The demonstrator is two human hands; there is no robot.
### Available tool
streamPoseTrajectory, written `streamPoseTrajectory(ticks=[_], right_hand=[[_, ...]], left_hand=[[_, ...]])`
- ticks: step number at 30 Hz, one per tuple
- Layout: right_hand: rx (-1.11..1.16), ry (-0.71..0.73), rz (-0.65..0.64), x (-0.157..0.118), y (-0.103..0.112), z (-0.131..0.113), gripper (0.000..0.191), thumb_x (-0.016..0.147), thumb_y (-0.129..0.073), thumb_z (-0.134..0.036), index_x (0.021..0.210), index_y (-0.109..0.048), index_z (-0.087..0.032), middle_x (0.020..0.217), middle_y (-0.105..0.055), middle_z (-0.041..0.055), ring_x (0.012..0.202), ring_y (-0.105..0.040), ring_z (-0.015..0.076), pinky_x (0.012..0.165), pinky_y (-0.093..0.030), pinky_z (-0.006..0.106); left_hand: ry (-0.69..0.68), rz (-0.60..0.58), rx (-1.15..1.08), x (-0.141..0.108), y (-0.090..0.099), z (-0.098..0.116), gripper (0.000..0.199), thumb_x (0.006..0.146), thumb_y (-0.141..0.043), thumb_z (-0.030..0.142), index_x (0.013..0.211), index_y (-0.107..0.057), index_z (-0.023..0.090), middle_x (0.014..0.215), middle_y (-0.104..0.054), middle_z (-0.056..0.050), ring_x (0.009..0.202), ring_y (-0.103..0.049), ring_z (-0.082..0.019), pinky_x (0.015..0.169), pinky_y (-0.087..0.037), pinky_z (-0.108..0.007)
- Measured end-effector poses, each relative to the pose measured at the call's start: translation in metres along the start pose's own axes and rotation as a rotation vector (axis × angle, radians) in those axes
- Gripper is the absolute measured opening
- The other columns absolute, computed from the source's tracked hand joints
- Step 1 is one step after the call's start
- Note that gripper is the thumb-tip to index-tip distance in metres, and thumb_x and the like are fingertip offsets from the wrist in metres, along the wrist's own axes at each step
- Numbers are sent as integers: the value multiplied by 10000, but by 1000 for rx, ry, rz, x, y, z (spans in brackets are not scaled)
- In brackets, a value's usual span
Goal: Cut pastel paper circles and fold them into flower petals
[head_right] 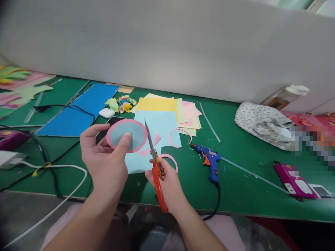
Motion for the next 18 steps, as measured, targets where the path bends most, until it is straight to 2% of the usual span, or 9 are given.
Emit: streamPoseTrajectory(ticks=[8, 15, 18], right_hand=[[-2, 20, 11, 0, 0, 4, 447, 696, -734, -488, 1002, -651, -172, 669, -482, -36, 554, -443, 85, 492, -382, 200], [8, 84, -43, 2, 0, 7, 535, 715, -675, -611, 1010, -639, -167, 628, -492, -43, 497, -413, 72, 497, -379, 219], [18, 64, -41, 2, 0, 8, 555, 702, -681, -626, 1011, -641, -166, 618, -483, -48, 494, -418, 71, 492, -373, 215]], left_hand=[[-7, 12, -6, -1, 1, -3, 407, 621, -809, 176, 960, -586, 205, 873, -608, 23, 729, -615, -87, 605, -507, -181], [6, 2, 1, -2, 0, -4, 389, 631, -807, 191, 951, -587, 195, 856, -610, 20, 740, -617, -94, 602, -499, -183], [9, 3, -7, -2, -1, -4, 383, 636, -804, 189, 955, -593, 196, 869, -608, 15, 747, -618, -95, 603, -501, -184]])
Point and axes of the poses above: each hand's wrist, its own x-axis towards the middle knuckle, its own y-axis out of the back of the hand, z = x × y, the point moved 7 cm from there along x, towards the middle knuckle
